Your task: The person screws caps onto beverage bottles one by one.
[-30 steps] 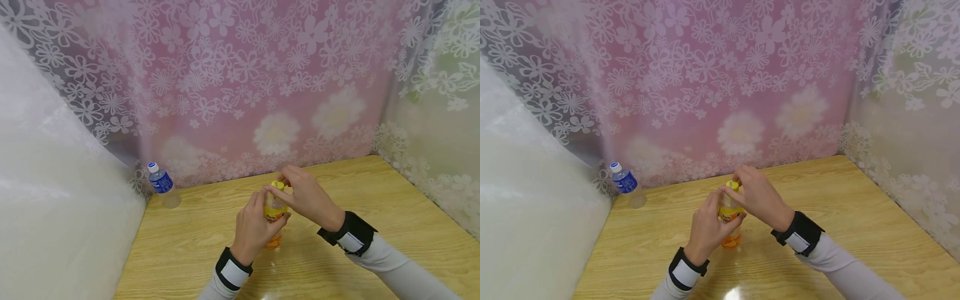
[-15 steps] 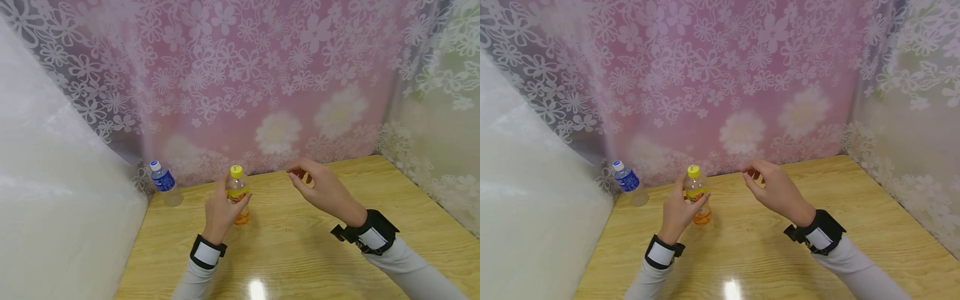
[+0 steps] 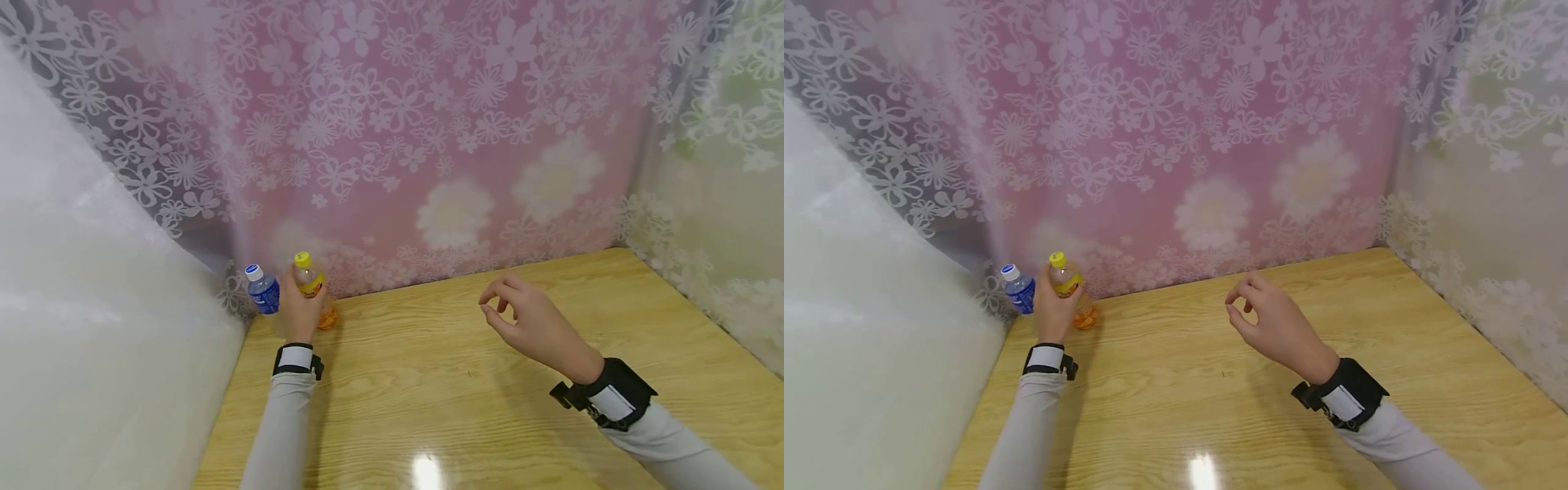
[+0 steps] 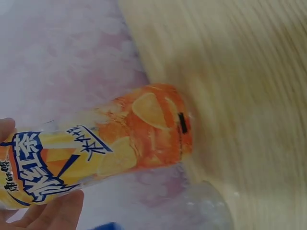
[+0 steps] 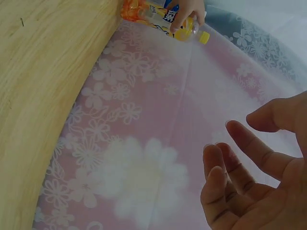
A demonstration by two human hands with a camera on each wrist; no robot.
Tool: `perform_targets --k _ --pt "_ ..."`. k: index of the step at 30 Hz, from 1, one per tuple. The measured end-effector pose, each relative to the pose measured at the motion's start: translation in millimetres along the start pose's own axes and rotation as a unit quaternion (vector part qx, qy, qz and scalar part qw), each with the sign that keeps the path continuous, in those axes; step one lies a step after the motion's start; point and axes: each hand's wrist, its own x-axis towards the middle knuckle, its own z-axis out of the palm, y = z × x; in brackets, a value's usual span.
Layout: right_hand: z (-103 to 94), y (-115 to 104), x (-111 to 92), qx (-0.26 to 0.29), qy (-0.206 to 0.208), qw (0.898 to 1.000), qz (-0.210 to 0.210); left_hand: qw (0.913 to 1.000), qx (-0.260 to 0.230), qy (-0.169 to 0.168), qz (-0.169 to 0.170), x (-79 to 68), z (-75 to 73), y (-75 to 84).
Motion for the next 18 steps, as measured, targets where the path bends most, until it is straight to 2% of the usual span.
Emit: perform_targets --k 6,12,16,18 --pt "10.1 -0.4 -5.5 -0.003 -0.002 1.000 0.001 0.9990 0.018 0.018 -0.036 4.6 -4.9 -19.2" --pt "18.2 4.3 -10.5 -0.003 -0.024 1.000 0.012 0.9982 0.033 0.021 -0.046 0.1 -13.6 -21.8" --pt "23.6 11.0 -14.2 -0.010 -0.040 0.999 0.031 0.9977 0.052 0.027 -0.034 -7.8 -20.2 -16.7" --pt "26.4 16.7 -16.7 -0.017 -0.044 0.998 0.043 0.9961 0.080 0.031 -0.019 -14.1 -22.6 -13.0"
